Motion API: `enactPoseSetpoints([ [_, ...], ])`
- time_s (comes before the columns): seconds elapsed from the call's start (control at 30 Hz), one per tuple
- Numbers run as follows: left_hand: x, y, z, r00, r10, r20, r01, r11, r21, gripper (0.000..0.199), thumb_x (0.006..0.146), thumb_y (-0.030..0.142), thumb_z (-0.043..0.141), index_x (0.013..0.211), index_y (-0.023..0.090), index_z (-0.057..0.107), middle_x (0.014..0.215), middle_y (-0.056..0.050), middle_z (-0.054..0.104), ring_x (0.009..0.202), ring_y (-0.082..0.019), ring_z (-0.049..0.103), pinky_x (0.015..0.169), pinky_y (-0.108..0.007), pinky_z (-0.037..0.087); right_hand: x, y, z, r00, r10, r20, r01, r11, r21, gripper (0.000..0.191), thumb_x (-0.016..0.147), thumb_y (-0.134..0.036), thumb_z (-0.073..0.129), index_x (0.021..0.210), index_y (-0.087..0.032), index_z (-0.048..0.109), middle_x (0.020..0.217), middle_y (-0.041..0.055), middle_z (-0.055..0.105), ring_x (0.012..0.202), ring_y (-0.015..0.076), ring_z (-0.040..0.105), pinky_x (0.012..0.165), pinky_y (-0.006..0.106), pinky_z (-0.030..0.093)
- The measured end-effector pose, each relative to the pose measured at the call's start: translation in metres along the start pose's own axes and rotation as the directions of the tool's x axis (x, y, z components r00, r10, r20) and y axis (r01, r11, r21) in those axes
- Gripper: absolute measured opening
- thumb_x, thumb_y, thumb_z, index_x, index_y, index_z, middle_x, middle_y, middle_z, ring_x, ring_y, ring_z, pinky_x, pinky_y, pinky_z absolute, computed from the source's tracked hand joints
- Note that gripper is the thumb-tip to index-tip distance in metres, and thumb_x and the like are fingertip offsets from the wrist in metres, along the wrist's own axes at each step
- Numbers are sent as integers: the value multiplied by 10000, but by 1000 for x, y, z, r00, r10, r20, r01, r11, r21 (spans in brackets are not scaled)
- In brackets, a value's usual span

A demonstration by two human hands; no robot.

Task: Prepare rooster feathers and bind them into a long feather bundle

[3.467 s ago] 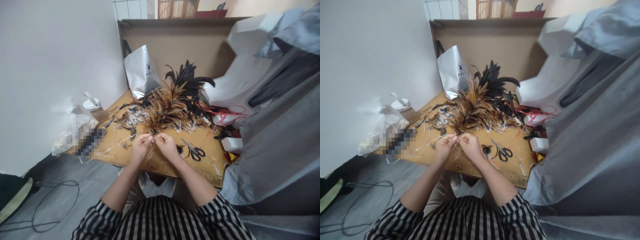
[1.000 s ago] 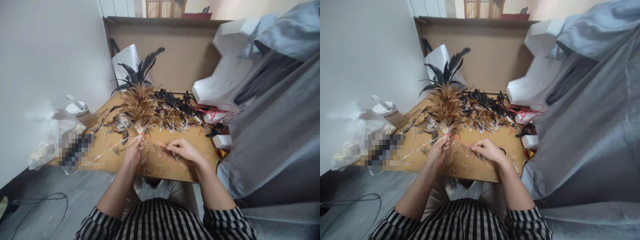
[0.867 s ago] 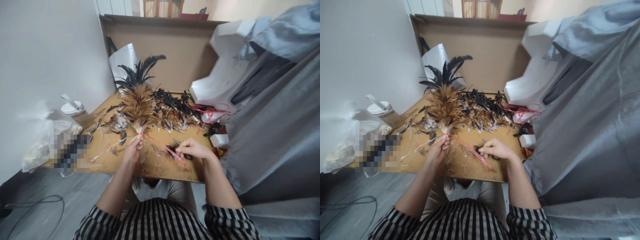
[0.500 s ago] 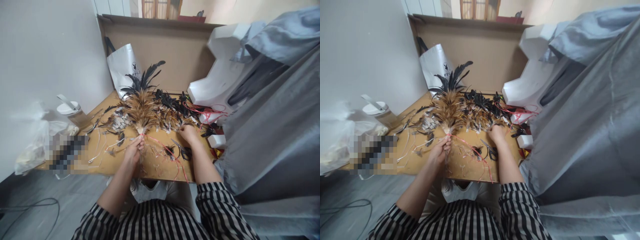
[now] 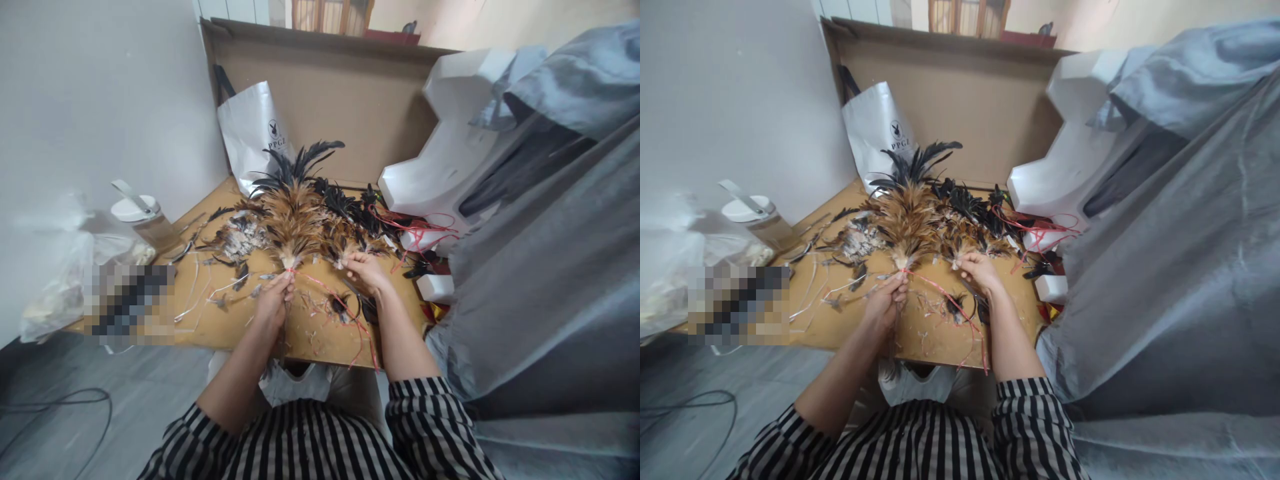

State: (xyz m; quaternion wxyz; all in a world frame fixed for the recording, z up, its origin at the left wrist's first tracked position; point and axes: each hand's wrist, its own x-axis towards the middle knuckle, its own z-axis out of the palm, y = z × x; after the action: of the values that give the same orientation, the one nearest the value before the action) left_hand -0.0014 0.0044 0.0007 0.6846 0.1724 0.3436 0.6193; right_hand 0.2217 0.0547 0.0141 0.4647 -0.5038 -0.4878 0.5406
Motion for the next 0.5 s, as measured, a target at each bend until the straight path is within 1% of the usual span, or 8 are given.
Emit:
enactPoseSetpoints([
  [0.03,-1,-1,1,1000,8,3,-8,1000,7,192,564,111,719,731,74,630,619,-9,529,461,-15,405,351,-103,235,-3,-4,7,999,-3,37,1,998,69,263,554,-359,725,645,-157,584,518,-27,566,401,57,428,389,180,281],
  [0.1,-3,-2,4,1000,26,-5,-26,999,27,207,549,132,735,721,76,636,614,-9,534,461,-15,406,356,-109,231,-7,-13,21,996,-20,92,7,991,137,276,535,-346,749,646,-153,587,573,-12,602,432,61,471,401,180,314],
  [0.17,-5,-3,5,999,44,-17,-43,998,42,224,540,152,745,725,78,643,611,-11,539,464,-18,408,363,-116,229,-11,-20,35,988,-55,144,36,991,126,274,549,-349,750,657,-146,600,563,-6,604,440,66,484,414,186,336],
  [0.23,-6,-4,6,998,66,-18,-65,997,48,245,531,167,752,736,80,649,611,-9,539,471,-20,410,370,-122,227,-14,-26,49,977,-115,177,98,990,98,270,570,-355,744,657,-140,605,541,-5,598,434,66,476,418,193,343],
  [0.33,-8,-4,7,994,106,-26,-104,993,56,263,522,191,762,738,85,654,619,-5,537,478,-20,409,378,-129,226,-17,-28,68,961,-200,191,184,978,95,268,591,-350,740,623,-141,576,531,-6,590,437,66,476,426,197,353],
  [0.4,-9,-4,7,990,131,-43,-128,989,74,265,527,211,762,738,90,657,625,-5,541,479,-21,406,384,-134,227,-17,-25,79,955,-209,212,181,973,142,276,594,-343,742,647,-152,550,547,-10,598,455,73,503,427,191,364],
  [0.5,-10,-5,7,985,162,-59,-155,982,110,267,550,239,751,761,100,665,637,-10,554,487,-27,409,398,-143,235,-18,-17,89,948,-169,270,95,959,268,326,574,-325,760,730,-179,514,585,-36,603,471,77,534,407,172,368],
])
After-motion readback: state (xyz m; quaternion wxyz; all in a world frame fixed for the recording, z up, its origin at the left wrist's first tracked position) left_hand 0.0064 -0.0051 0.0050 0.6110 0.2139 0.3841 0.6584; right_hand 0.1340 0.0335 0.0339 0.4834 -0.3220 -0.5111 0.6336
